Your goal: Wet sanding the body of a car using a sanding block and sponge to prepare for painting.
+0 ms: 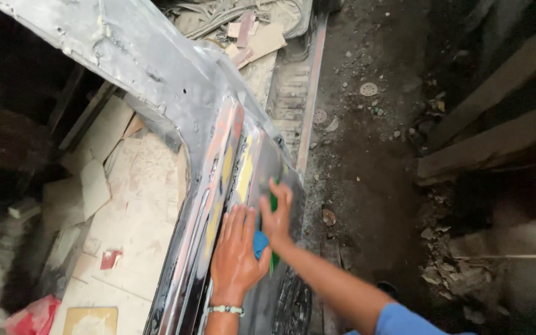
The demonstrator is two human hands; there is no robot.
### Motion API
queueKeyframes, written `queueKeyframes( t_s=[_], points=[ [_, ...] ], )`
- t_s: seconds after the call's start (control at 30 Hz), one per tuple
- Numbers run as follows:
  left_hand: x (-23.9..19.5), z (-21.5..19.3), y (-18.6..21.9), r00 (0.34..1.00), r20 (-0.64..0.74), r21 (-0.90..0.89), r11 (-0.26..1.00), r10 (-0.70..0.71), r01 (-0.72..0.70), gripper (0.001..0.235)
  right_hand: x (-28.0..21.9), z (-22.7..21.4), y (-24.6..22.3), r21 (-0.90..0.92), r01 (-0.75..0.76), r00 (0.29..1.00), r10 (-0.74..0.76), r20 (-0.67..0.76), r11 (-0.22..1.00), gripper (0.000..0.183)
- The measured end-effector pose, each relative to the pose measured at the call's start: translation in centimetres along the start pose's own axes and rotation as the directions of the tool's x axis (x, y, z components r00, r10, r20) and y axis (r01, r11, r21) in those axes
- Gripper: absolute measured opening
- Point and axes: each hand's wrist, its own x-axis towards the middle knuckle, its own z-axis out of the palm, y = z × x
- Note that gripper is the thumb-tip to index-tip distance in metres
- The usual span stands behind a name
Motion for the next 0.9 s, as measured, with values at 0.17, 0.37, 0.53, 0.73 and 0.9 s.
queueKeyframes(
  t_s=[0.17, 0.37, 0.53, 0.73, 0.9],
  points=[
    [-0.6, -0.2, 0.2, 1.0, -0.017, 0.0, 1.0, -0.012, 0.012, 0.084, 6.0, 0.8, -0.1, -0.003, -0.049, 0.995, 0.048, -0.09, 0.999, 0.041],
    [-0.7, 0.0, 0.6, 0.996, -0.079, 0.006, 1.0, -0.026, 0.027, 0.078, 0.8, 0.4, -0.6, -0.008, 0.059, 0.998, -0.059, -0.035, 0.998, 0.048],
    [-2.7, -0.8, 1.3, 0.996, -0.079, 0.102, 0.993, -0.048, 0.055, 0.079, 6.2, 0.2, -1.7, 0.027, -0.097, 0.993, 0.098, -0.069, 0.995, 0.044],
    [-7.8, -2.4, 2.3, 0.989, 0.019, 0.087, 0.986, -0.147, 0.145, 0.075, -4.7, -2.1, -5.5, 0.034, 0.06, 0.995, -0.062, 0.078, 0.998, 0.05],
    [-15.9, -3.9, 1.4, 0.952, 0.256, 0.01, 0.985, -0.167, 0.17, 0.106, 3.2, -0.7, -5.2, 0.103, 0.039, 0.999, -0.035, -0.036, 0.994, 0.046]
  ],
)
